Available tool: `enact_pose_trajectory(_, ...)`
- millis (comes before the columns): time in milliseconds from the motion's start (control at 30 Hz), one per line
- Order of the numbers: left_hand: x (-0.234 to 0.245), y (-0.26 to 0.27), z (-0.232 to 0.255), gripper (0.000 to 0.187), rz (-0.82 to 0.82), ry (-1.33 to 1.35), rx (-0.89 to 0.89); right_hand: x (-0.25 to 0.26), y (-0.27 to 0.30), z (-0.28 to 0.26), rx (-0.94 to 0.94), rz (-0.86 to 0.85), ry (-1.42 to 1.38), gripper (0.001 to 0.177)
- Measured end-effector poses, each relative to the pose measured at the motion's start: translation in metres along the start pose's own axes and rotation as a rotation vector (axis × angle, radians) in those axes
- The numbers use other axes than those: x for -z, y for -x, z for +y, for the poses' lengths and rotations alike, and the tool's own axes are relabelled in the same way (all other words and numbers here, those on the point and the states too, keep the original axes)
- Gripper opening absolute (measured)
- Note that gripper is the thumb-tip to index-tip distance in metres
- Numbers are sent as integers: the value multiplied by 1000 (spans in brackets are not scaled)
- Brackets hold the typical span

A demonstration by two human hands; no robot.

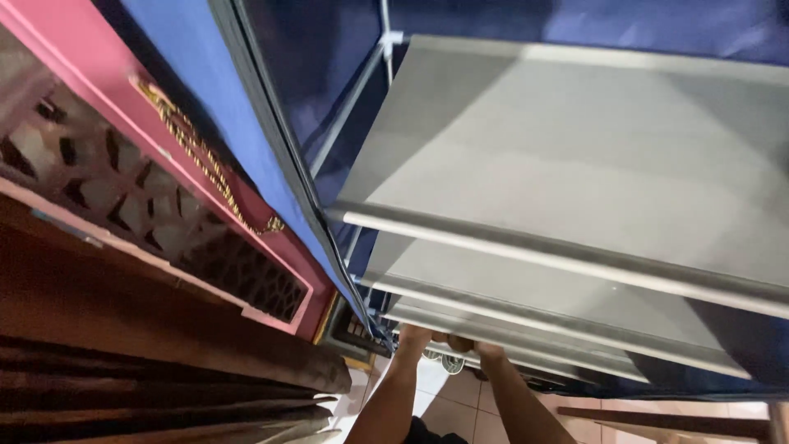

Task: The person removes several pairs of shoes from a glass-fronted shoe rack and places them on a nearby wooden table. They then use a feather duster to wipe the empty shelves and later use a small brush to clean the soles of some sandals before returning them to the rack.

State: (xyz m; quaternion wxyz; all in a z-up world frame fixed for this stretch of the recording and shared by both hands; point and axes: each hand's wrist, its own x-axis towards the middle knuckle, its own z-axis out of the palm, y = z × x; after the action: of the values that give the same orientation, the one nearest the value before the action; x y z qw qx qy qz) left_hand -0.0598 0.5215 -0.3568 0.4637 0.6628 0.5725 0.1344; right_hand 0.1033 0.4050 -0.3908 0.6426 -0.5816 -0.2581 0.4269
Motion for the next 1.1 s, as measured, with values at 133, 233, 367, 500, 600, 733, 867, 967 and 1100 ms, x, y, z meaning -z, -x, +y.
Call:
enact_pose_trajectory(133,20,39,25,57,-79,107,386,-11,43,-56,-536,137,3,33)
enact_pose_trajectory(233,31,64,28,43,-134,34,281,9,57,-26,-624,166,-6,28)
enact_pose_trajectory(367,57,104,41,43,-294,238,328,15,95,-45,-672,173,-171,26)
enact_pose_trajectory(500,81,138,54,46,-295,340,455,16,134,-85,-801,274,-143,28)
enact_pose_trajectory(600,92,171,64,45,-230,266,431,21,159,-110,-797,244,-80,33)
enact_pose_trajectory(733,89,197,60,48,-222,362,364,24,199,-134,-802,247,10,36)
enact_pose_trajectory(867,85,213,58,53,-285,374,203,31,225,-134,-715,287,101,36)
enact_pose_trajectory(967,81,230,59,51,-365,250,234,53,246,-100,-631,328,73,35)
enact_pose_trajectory(1100,73,247,48,47,-436,166,158,37,299,-106,-552,494,-70,32)
